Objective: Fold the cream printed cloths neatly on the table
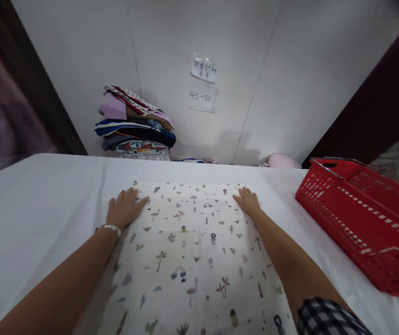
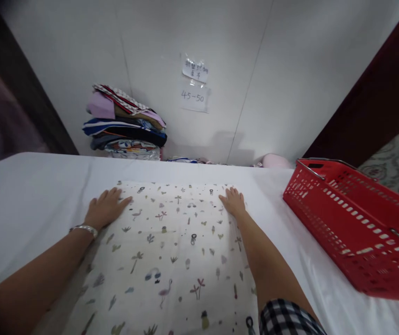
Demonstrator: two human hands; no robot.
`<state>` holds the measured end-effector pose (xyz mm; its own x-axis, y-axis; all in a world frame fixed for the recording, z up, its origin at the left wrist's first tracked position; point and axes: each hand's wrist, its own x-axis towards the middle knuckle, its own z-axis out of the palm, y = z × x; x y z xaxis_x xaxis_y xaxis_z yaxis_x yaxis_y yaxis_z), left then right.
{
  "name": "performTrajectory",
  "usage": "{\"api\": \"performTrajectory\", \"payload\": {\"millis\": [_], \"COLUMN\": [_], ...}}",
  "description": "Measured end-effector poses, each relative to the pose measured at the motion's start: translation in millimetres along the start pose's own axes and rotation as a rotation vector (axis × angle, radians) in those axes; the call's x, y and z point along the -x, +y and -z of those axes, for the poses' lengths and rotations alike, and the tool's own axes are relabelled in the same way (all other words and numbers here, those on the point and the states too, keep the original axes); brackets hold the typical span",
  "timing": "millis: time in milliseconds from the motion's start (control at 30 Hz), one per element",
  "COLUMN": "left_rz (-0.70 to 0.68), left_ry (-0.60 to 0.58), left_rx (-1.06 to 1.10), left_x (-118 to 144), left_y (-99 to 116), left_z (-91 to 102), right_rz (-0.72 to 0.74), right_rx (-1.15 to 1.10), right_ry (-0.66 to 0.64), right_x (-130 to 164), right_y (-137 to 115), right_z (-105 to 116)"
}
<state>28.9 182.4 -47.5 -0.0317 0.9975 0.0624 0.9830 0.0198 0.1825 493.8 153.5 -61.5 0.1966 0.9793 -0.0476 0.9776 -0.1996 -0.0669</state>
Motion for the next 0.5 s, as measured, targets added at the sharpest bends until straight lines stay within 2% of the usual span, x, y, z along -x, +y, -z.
{"api": "performTrajectory", "payload": {"millis": [167, 267, 333, 400, 500], "left_rz": [-0.019, -0.015, -0.019, -0.082, -0.258], "left_ry": [0.008, -0.019, -0.02, 0.003, 0.034], "left_rx": [0.021, 0.027, 0.02, 0.007, -0.026], "left_x": [-3.8, -4.0, 3.2, 21.5, 73.1], "left_y": [-1.4, -0.9, -0.8, -2.3, -9.7], "left_z": [-0.1, 5.6, 9.9, 11.0, 3.8], "right_rz": [-0.022, -0.025, -0.003, 0.048, 0.116], "right_rx": [-0.032, -0.042, -0.042, -0.038, -0.043], "right_ry": [-0.055, -0.065, -0.051, -0.036, -0.017], "right_x": [-4.2, 5.5, 23.7, 52.5, 110.3], "right_y": [-3.8, -6.2, -3.1, 6.0, 29.3], "right_z": [7.8, 13.6, 15.0, 13.4, 7.1]}}
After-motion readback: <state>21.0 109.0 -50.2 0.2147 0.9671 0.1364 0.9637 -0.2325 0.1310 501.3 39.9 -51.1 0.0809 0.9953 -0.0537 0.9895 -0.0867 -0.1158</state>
